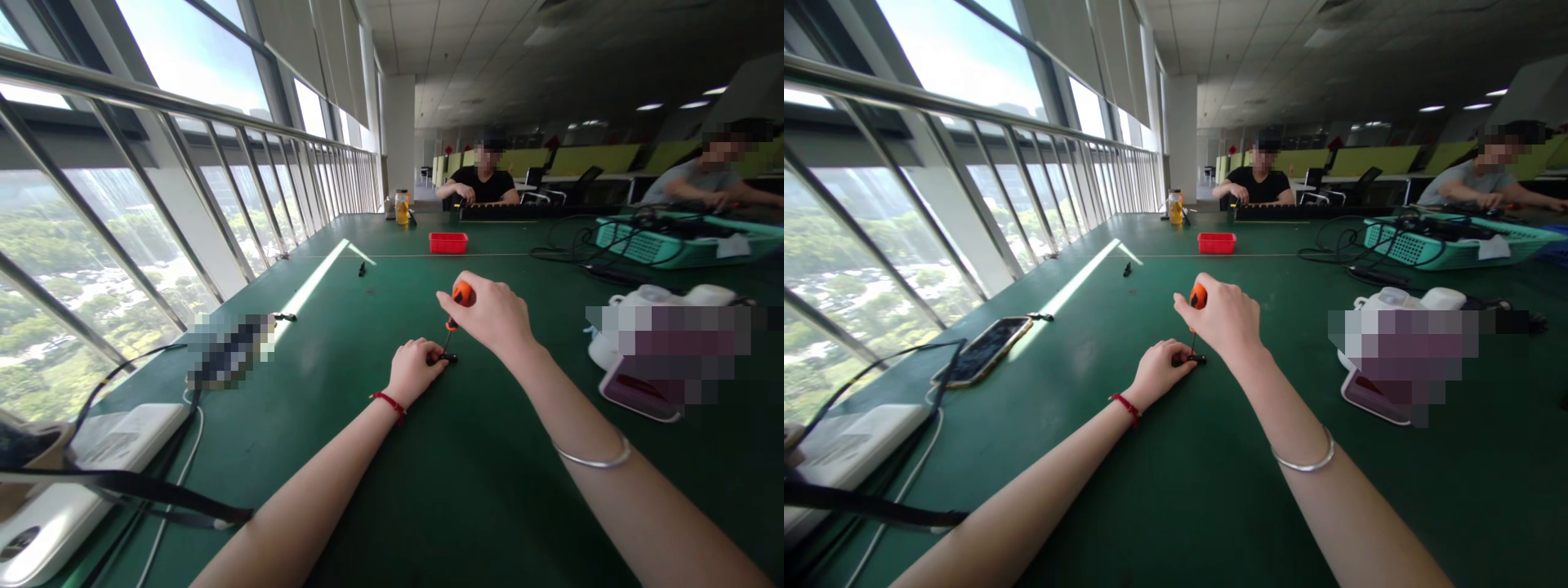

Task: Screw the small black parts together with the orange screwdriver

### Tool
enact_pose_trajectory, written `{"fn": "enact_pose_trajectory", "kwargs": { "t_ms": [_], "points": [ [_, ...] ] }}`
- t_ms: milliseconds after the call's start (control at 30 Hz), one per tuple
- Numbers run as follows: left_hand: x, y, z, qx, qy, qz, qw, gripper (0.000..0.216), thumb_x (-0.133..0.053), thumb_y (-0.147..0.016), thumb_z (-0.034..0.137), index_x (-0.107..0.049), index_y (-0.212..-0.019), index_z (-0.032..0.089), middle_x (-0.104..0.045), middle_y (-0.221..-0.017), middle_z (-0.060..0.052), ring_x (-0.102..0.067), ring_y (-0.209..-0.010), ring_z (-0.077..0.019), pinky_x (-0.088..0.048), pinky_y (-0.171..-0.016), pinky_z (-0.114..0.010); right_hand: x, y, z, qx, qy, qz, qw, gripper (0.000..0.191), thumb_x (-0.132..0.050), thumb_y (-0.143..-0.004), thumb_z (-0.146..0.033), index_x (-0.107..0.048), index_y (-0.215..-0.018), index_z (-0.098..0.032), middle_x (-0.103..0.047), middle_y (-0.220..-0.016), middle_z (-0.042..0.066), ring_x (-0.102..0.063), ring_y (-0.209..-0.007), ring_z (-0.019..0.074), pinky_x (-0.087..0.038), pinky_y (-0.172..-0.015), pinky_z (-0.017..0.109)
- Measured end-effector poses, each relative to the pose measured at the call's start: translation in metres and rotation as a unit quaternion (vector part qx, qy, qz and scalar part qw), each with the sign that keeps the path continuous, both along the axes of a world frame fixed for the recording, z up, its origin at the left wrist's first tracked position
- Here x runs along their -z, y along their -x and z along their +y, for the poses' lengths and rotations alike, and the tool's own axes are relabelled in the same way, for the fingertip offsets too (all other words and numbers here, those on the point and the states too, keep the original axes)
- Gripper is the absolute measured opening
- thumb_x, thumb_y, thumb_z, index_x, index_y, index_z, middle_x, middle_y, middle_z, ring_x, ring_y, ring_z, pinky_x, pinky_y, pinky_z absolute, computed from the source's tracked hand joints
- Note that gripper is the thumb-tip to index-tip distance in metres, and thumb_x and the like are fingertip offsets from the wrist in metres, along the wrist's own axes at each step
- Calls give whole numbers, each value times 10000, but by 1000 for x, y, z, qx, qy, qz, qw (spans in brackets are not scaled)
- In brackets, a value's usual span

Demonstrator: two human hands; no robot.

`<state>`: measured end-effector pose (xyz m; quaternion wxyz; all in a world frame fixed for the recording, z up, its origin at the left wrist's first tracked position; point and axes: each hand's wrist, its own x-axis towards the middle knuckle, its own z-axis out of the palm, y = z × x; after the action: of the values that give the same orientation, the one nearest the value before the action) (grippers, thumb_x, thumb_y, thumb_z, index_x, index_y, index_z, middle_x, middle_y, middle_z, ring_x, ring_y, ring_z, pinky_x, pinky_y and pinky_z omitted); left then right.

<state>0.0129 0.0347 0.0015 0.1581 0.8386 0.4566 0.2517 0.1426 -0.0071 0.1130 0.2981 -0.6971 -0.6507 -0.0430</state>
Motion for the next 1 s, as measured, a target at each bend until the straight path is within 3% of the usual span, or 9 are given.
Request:
{"fn": "enact_pose_trajectory", "kwargs": {
  "t_ms": [100,233,400,467,567,633,833,933,1000],
  "points": [
    [0,0,0,1,2,0,1000,121,-616,-759,276,-672,-834,200,-638,-817,-7,-552,-771,-160,-416,-674,-271,0,-1,0,7,-16,-9,1000,350,-416,-817,-513,-481,-628,-225,-536,-555,-6,-475,-539,151,-258,-484,247],
    [0,0,0,0,2,5,1000,119,-618,-758,272,-671,-839,204,-638,-814,-6,-556,-776,-161,-419,-680,-273,1,2,-1,7,-17,-8,1000,132,-506,-746,-372,-520,-783,-246,-567,-615,-21,-479,-542,144,-258,-483,239],
    [1,0,0,2,3,3,1000,122,-620,-757,271,-670,-845,204,-640,-814,-4,-560,-780,-160,-424,-690,-273,3,3,0,15,-13,-24,1000,338,-448,-784,-561,-496,-709,-234,-541,-568,-3,-481,-531,160,-259,-480,248],
    [1,0,1,3,2,1,1000,122,-618,-757,273,-670,-843,205,-642,-814,-1,-559,-777,-159,-422,-689,-275,3,2,0,16,-11,-32,999,334,-429,-810,-538,-497,-695,-232,-549,-578,6,-497,-547,165,-258,-478,248],
    [3,0,1,2,-1,-3,1000,119,-622,-752,270,-671,-839,208,-642,-803,3,-555,-766,-158,-417,-688,-277,3,2,0,15,-8,-27,999,167,-490,-778,-399,-515,-832,-243,-583,-636,0,-507,-555,163,-259,-472,242],
    [4,0,2,3,-4,-5,1000,115,-624,-748,272,-670,-830,206,-641,-788,5,-550,-757,-159,-414,-685,-279,2,3,0,11,-7,-21,1000,215,-517,-743,-379,-503,-912,-246,-594,-663,-4,-506,-552,162,-262,-471,240],
    [3,0,1,4,-7,-7,1000,112,-616,-754,278,-670,-821,207,-637,-790,6,-547,-751,-157,-410,-680,-278,3,3,1,17,-7,-18,1000,311,-385,-835,-484,-525,-708,-237,-585,-609,11,-517,-578,171,-262,-495,253],
    [3,0,1,4,-7,-4,1000,111,-619,-753,278,-669,-820,204,-630,-784,4,-545,-747,-159,-410,-681,-283,2,2,0,12,-10,-11,1000,177,-464,-785,-398,-543,-845,-251,-601,-656,2,-520,-585,167,-269,-498,246],
    [3,0,2,3,-8,-3,1000,115,-622,-753,281,-669,-822,202,-626,-784,1,-544,-747,-160,-411,-684,-286,2,3,0,9,-10,-7,1000,221,-509,-743,-382,-529,-919,-250,-603,-675,-4,-513,-575,163,-273,-496,243]
  ]
}}
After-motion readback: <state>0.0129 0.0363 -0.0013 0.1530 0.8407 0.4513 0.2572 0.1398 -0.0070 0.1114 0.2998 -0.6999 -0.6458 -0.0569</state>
